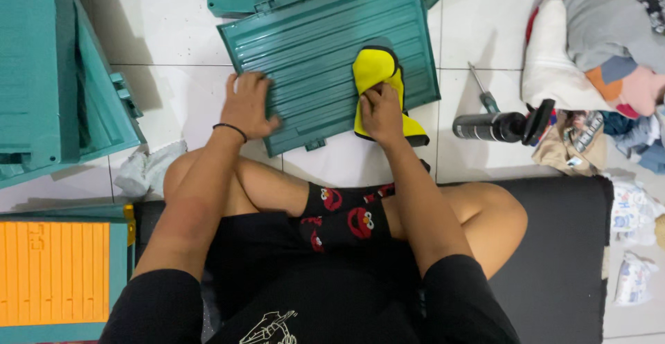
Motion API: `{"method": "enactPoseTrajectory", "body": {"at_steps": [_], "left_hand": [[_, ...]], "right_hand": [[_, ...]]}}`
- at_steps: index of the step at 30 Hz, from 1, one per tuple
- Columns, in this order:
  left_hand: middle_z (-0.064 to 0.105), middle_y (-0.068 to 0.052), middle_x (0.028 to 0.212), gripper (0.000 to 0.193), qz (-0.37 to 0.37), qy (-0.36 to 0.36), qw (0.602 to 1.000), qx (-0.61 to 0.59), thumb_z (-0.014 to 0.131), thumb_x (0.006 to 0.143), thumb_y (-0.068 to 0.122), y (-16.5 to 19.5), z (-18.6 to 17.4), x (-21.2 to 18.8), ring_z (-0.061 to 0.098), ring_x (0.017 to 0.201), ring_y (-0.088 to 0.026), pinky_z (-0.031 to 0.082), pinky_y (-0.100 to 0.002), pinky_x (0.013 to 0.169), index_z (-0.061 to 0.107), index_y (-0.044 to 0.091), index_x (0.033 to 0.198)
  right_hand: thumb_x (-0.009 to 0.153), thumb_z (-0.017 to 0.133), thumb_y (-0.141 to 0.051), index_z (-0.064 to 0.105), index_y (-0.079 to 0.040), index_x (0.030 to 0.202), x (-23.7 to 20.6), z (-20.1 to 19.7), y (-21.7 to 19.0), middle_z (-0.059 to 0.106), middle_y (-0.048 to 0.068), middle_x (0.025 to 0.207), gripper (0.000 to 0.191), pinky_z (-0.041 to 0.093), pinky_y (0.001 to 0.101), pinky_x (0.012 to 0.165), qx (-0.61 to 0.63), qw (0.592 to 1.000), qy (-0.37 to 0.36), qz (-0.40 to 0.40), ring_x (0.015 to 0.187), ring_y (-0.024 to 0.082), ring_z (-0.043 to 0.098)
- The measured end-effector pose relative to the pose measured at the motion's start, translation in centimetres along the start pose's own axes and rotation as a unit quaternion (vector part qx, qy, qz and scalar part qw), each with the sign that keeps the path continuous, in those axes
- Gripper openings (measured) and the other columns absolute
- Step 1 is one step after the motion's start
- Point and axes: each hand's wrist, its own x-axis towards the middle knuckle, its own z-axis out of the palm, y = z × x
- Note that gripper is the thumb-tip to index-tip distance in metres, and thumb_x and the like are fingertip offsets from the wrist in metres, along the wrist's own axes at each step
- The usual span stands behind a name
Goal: The person sits on the floor and wipes the green plastic panels of a collapsible storage box with a yellow cloth, turning panels over to clean both sides, then folds the side panels up and clips them together to assemble the box.
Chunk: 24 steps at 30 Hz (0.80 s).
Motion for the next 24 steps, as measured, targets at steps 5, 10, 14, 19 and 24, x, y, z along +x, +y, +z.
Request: {"method": "enactPoseTrajectory", "body": {"at_steps": [5,10,14,19,24], "left_hand": [[-0.007,-0.023,0.169,0.162,-0.057,-0.240,0.962,0.119,0.088,0.042,0.078,2.3,-0.5,0.6,-0.009,0.155,-0.044,-0.004,-0.064,0.120,0.002,0.016,0.165],[-0.007,-0.022,0.171,0.162,-0.057,-0.215,0.970,0.101,0.089,0.041,0.074,1.7,0.7,0.1,-0.008,0.157,-0.043,-0.004,-0.068,0.120,0.004,0.017,0.167],[0.011,-0.027,0.171,0.119,-0.015,-0.060,0.998,-0.009,0.088,0.064,0.059,1.5,1.7,-0.1,0.009,0.156,-0.045,0.006,-0.063,0.123,0.036,0.010,0.159],[0.064,-0.016,0.137,0.056,-0.053,-0.086,0.794,-0.599,0.065,0.099,0.043,5.8,0.0,0.6,0.058,0.130,-0.030,0.044,-0.037,0.112,0.063,0.005,0.140],[0.066,-0.014,0.116,0.033,0.029,0.118,0.911,-0.395,0.080,0.089,0.026,13.1,-4.4,0.8,0.066,0.104,-0.030,0.054,-0.037,0.088,0.071,0.003,0.111]], "right_hand": [[0.088,0.075,-0.018,0.071,0.000,0.101,-0.5,1.8,-2.8,0.062,0.021,0.103,0.023,0.050,0.0472,0.082,-0.031,0.999,0.013,0.031,0.096,0.042,0.061],[0.097,0.072,-0.019,0.069,0.000,0.106,-1.9,4.0,-4.1,0.065,0.009,0.092,0.021,0.052,0.0329,0.076,0.286,0.939,-0.066,0.177,0.081,0.024,0.064],[0.107,0.066,-0.014,0.069,-0.001,0.118,-2.9,2.2,-3.4,0.070,0.005,0.102,0.018,0.050,0.0293,0.081,0.607,0.745,-0.005,0.274,0.089,0.016,0.062],[0.102,0.055,-0.014,0.063,-0.002,0.118,-2.9,-1.0,-5.0,0.071,0.011,0.118,0.021,0.054,0.0364,0.102,0.785,0.559,0.010,0.267,0.112,0.023,0.069],[0.099,0.054,-0.019,0.061,-0.004,0.119,-3.3,-1.7,-7.2,0.069,0.012,0.120,0.026,0.056,0.0408,0.097,0.810,0.524,0.037,0.261,0.110,0.024,0.069]]}}
